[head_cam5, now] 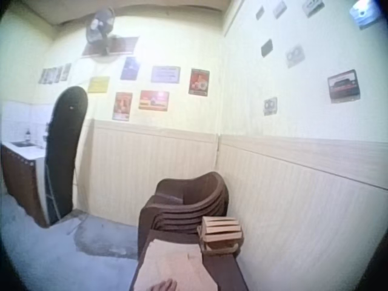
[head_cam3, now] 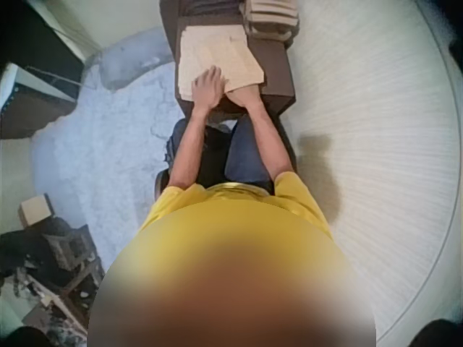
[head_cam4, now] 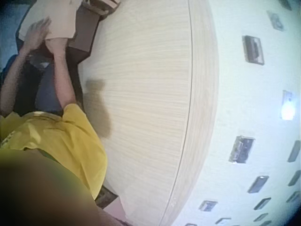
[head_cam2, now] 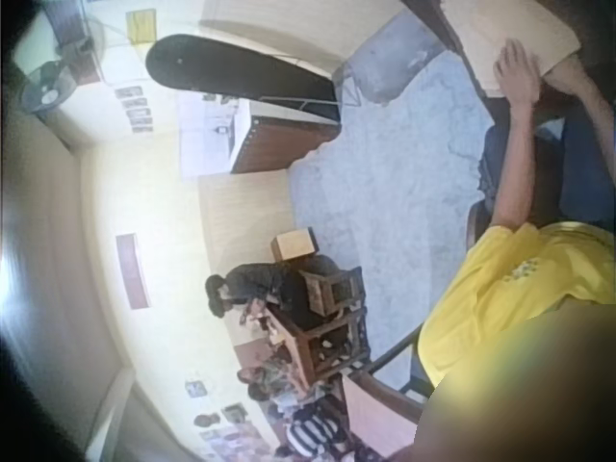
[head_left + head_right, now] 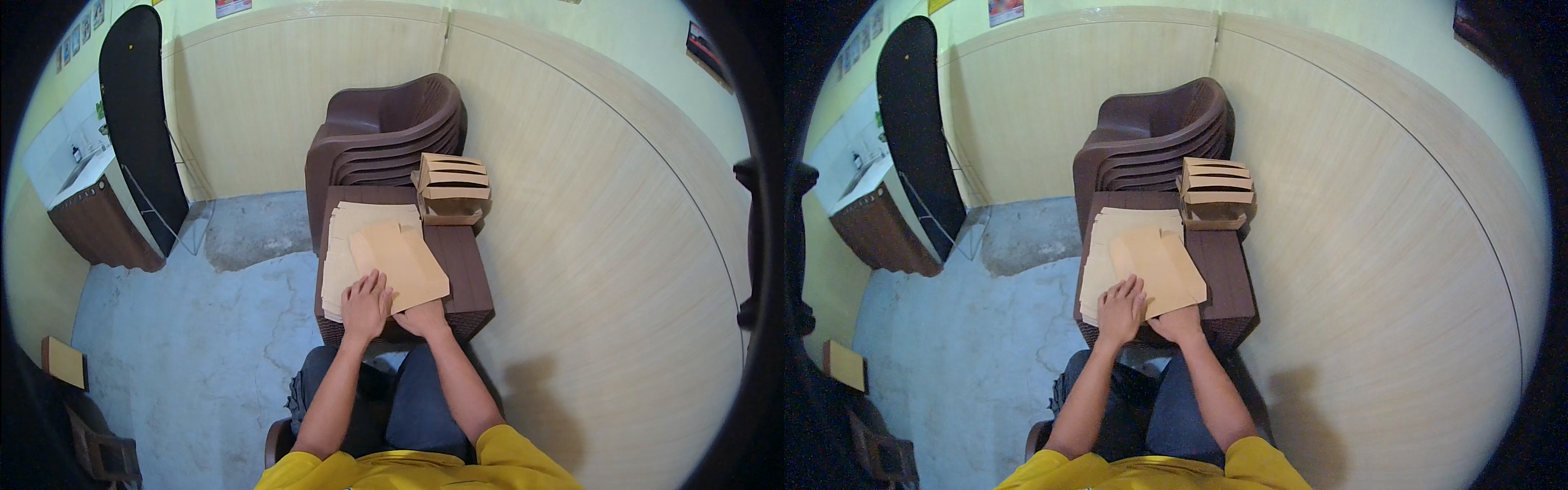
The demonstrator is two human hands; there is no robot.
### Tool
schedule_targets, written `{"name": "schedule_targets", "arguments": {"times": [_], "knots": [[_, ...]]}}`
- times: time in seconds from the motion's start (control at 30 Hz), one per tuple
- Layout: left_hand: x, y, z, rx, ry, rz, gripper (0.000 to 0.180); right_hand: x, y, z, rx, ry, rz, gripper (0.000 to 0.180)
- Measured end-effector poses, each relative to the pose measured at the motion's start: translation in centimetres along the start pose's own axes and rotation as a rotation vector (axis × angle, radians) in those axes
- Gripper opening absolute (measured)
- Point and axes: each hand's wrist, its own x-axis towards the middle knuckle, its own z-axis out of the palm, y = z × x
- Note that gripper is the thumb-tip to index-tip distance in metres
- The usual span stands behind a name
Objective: The person assembles flat cardboard box blanks into finished boxes by folding and interlocking the flaps. The person handles each blank one at a time, folds the side and end flaps, and stacks the completed boxes on a small table.
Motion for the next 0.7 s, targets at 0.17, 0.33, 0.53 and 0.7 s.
{"name": "schedule_targets", "arguments": {"times": [0.17, 0.33, 0.53, 0.7], "knots": [[3.7, -2.6, -1.3, -0.110, -0.109, 0.033, 0.037, -0.4, 1.2, -0.2, 0.017, -0.028, -0.083, 0.077], [3.6, -3.4, 1.0, 0.274, 0.067, 0.134, 0.061, -0.5, 2.1, -0.9, 0.080, -0.010, -0.152, 0.082], [4.3, -4.3, 2.4, 0.203, -0.089, 0.054, 0.072, -1.8, 3.8, -2.7, 0.372, 0.026, 0.093, 0.060], [4.5, -4.5, 2.0, 0.246, -0.079, 0.055, 0.074, -3.2, 1.1, -3.1, 0.267, 0.455, 0.525, 0.021]]}}
